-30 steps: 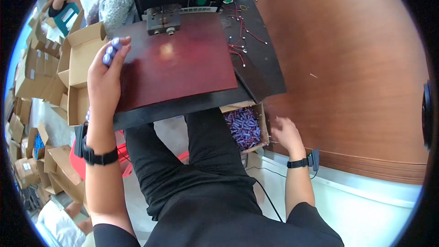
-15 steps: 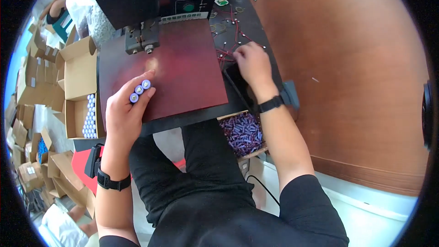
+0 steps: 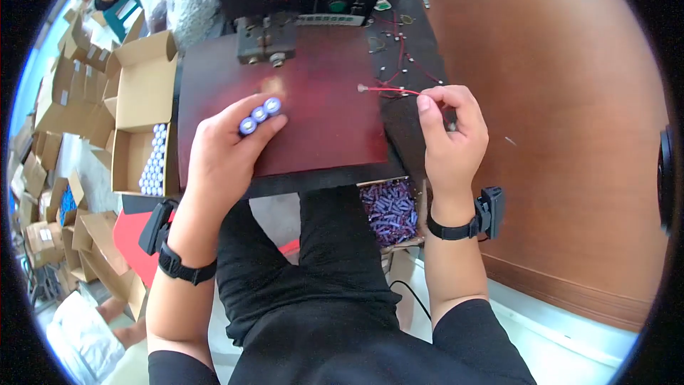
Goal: Spot welding wires onto cylindrical lithium batteries using a specialized machine to create battery packs.
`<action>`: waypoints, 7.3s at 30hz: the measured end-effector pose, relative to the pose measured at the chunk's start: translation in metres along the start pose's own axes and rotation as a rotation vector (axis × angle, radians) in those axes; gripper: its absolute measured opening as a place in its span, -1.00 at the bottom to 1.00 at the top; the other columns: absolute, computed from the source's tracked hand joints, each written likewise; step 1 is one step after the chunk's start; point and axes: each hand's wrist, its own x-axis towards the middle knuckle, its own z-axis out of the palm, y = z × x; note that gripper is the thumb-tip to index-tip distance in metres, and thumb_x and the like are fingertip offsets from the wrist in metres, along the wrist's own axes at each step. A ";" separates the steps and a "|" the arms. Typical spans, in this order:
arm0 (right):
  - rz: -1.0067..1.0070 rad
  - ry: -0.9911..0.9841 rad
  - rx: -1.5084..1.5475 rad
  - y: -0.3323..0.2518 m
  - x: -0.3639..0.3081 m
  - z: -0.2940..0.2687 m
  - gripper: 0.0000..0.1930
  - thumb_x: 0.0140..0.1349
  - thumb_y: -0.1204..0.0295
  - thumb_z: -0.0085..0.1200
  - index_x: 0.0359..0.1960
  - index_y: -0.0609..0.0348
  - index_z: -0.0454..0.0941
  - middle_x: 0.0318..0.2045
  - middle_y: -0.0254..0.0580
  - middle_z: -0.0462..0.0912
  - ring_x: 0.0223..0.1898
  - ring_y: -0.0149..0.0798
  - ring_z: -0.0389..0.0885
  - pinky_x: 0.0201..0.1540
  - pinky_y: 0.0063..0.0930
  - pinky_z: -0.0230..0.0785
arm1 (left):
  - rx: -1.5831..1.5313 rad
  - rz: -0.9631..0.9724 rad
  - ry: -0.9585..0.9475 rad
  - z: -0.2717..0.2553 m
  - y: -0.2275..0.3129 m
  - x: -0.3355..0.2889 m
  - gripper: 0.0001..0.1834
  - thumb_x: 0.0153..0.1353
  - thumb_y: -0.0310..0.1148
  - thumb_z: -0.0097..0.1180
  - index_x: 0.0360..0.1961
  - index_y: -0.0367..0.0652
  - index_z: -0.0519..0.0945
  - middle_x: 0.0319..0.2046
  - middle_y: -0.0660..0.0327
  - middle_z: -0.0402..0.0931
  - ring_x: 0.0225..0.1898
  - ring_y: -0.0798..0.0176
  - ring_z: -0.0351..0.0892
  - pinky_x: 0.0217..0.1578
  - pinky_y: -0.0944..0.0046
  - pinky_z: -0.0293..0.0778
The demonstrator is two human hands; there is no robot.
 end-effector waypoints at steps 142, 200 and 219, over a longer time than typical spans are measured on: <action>0.317 -0.646 0.364 -0.025 -0.006 0.058 -0.86 0.37 0.51 0.16 -0.09 0.21 0.61 -0.19 -0.35 0.63 -0.14 -0.46 0.56 -0.03 -0.55 0.40 | 0.027 0.124 0.082 -0.010 -0.005 0.018 -0.76 0.32 -0.48 0.19 -0.01 -0.26 0.61 -0.20 -0.04 0.69 -0.12 -0.10 0.69 -0.07 0.15 0.55; -0.079 -0.430 0.117 -0.018 -0.001 0.072 -0.91 0.35 0.43 0.19 -0.20 0.15 0.59 0.18 -0.11 0.52 0.18 -0.21 0.47 0.24 -0.40 0.29 | -0.039 0.012 -0.275 -0.037 -0.007 0.015 -0.66 0.30 -0.50 0.22 0.11 -0.22 0.64 -0.10 0.21 0.69 -0.01 0.31 0.59 0.09 0.29 0.45; -0.268 -0.298 -0.034 -0.018 0.018 0.090 -0.91 0.23 0.53 0.20 -0.26 0.22 0.60 -0.08 -0.14 0.71 -0.03 -0.21 0.63 0.06 -0.40 0.46 | 0.239 0.197 0.116 0.001 -0.015 0.042 -0.71 0.15 -0.35 0.39 -0.15 -0.30 0.72 -0.22 -0.01 0.63 -0.20 -0.07 0.66 -0.13 0.12 0.55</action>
